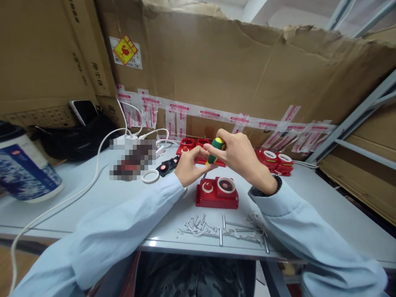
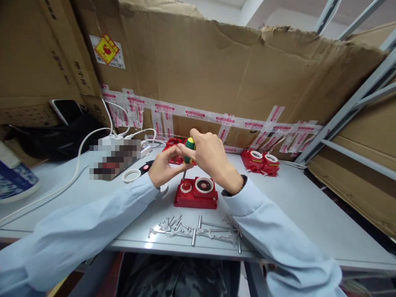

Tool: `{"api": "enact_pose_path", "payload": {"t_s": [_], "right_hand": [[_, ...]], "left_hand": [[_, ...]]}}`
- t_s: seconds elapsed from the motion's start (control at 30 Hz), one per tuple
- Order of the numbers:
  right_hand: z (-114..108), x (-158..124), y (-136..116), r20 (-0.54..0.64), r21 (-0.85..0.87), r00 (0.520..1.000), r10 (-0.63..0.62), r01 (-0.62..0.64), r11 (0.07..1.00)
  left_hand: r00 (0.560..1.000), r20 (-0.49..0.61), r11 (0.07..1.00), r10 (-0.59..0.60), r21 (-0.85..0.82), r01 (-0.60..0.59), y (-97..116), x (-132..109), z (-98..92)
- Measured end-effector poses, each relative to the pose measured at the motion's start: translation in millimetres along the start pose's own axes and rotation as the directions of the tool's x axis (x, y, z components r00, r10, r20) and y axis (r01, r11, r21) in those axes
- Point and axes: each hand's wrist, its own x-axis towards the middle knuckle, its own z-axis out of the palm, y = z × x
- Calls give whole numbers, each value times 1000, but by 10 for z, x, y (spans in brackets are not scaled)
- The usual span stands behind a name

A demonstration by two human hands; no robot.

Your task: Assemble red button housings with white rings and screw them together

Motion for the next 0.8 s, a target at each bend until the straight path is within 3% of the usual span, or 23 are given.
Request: {"api": "enact_pose_path", "payload": {"t_s": [0.07,0.13,0.27,0.33,0.63,0.7,0.8], "right_hand": [[63,6,-10,-47,-95,998,50,-55,994],[67,-6,5,-23,-79,999,28,-30,996],[-57,-48,80,144,274,969,-201,157,949],[-113,-49,97,190,383,944,-269,181,906],[-12,71,-161,114,-22,993,-40,43,999],[-9,65,-160,117,-34,993,-36,40,999],[-43,35,-94,144,96,982,-119,106,990]], "left_hand": [[1000,-23,999,-2,53,3,-24,0,7],[1000,-26,998,-5,63,7,-38,3,6],[1000,4,998,18,54,-18,-11,6,-10],[1000,4,998,25,52,-26,14,2,-17],[999,-35,986,27,168,-21,-59,6,-25],[1000,-23,988,4,157,0,-61,18,-28],[999,37,991,21,134,-26,-32,29,-60]]}}
